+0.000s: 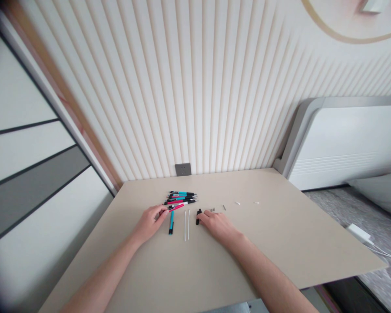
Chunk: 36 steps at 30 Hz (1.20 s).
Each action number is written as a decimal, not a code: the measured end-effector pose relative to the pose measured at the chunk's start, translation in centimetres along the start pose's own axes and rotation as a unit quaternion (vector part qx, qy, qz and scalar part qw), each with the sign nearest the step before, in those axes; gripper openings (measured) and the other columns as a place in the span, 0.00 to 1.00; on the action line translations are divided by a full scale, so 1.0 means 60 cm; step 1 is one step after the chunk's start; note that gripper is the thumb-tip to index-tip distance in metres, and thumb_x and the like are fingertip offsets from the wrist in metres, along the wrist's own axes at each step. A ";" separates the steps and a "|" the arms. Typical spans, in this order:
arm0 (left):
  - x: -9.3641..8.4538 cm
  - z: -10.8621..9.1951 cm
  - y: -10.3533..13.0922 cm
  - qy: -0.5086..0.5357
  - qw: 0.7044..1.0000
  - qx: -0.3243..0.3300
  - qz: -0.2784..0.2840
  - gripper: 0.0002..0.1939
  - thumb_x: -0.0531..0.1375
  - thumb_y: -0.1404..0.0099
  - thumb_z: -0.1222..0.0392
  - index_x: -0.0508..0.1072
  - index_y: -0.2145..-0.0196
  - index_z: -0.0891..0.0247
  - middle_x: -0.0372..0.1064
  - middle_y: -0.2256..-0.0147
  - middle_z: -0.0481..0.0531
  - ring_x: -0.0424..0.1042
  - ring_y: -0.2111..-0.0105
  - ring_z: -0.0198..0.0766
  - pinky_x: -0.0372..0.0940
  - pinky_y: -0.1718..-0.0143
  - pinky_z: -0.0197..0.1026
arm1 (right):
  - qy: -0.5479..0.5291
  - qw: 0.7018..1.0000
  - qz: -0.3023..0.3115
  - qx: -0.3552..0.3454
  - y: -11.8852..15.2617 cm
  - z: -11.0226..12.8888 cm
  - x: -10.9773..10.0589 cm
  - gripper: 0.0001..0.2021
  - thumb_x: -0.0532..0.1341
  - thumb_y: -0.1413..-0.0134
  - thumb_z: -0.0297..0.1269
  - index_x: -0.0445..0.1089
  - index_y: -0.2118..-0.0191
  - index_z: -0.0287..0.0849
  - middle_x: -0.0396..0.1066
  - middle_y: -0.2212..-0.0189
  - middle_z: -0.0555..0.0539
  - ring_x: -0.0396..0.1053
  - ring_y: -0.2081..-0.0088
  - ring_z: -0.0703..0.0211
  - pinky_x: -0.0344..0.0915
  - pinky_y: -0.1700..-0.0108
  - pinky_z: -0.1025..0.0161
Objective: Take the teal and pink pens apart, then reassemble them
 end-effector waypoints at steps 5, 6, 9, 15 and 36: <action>0.003 0.002 0.001 0.001 1.000 -0.002 0.000 0.14 0.51 0.30 0.52 0.72 0.65 0.60 0.72 0.69 0.50 0.70 0.67 0.40 0.61 0.62 0.40 | 0.018 1.000 0.008 -0.016 0.000 0.008 0.000 0.15 0.49 0.32 0.39 0.64 0.44 0.50 0.71 0.62 0.46 0.72 0.64 0.59 0.61 0.64 0.67; 0.003 0.002 0.001 0.000 1.000 -0.003 0.001 0.14 0.50 0.30 0.52 0.72 0.65 0.60 0.72 0.69 0.50 0.70 0.66 0.40 0.61 0.62 0.40 | 0.024 0.999 0.009 -0.024 0.000 0.011 -0.001 0.16 0.48 0.31 0.40 0.64 0.44 0.51 0.71 0.62 0.46 0.72 0.64 0.59 0.61 0.65 0.67; 0.002 0.001 0.001 -0.003 1.000 -0.002 0.004 0.14 0.50 0.30 0.52 0.72 0.65 0.60 0.72 0.69 0.50 0.69 0.67 0.40 0.61 0.63 0.40 | 0.041 0.999 0.010 -0.031 -0.001 0.018 0.000 0.16 0.47 0.31 0.40 0.66 0.46 0.50 0.71 0.62 0.47 0.71 0.65 0.59 0.60 0.66 0.66; 0.001 -0.001 0.001 -0.001 1.000 0.001 0.007 0.14 0.50 0.30 0.52 0.72 0.66 0.60 0.71 0.70 0.50 0.69 0.68 0.40 0.61 0.63 0.39 | 0.053 0.999 0.005 -0.009 -0.002 0.007 0.004 0.15 0.47 0.31 0.40 0.67 0.47 0.49 0.71 0.61 0.46 0.71 0.65 0.59 0.60 0.66 0.67; -0.001 -0.004 0.002 0.001 1.000 -0.002 0.000 0.14 0.51 0.31 0.52 0.73 0.66 0.59 0.72 0.70 0.51 0.70 0.67 0.41 0.62 0.63 0.40 | -0.153 0.966 -0.175 0.113 0.010 -0.053 -0.020 0.16 0.46 0.32 0.42 0.69 0.56 0.45 0.73 0.59 0.45 0.71 0.60 0.58 0.63 0.56 0.64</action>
Point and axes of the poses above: each hand's wrist, its own y-axis away from the middle knuckle, its own x-axis out of the palm, z = x × y, the point moved 2 cm from there along -y, towards the middle knuckle
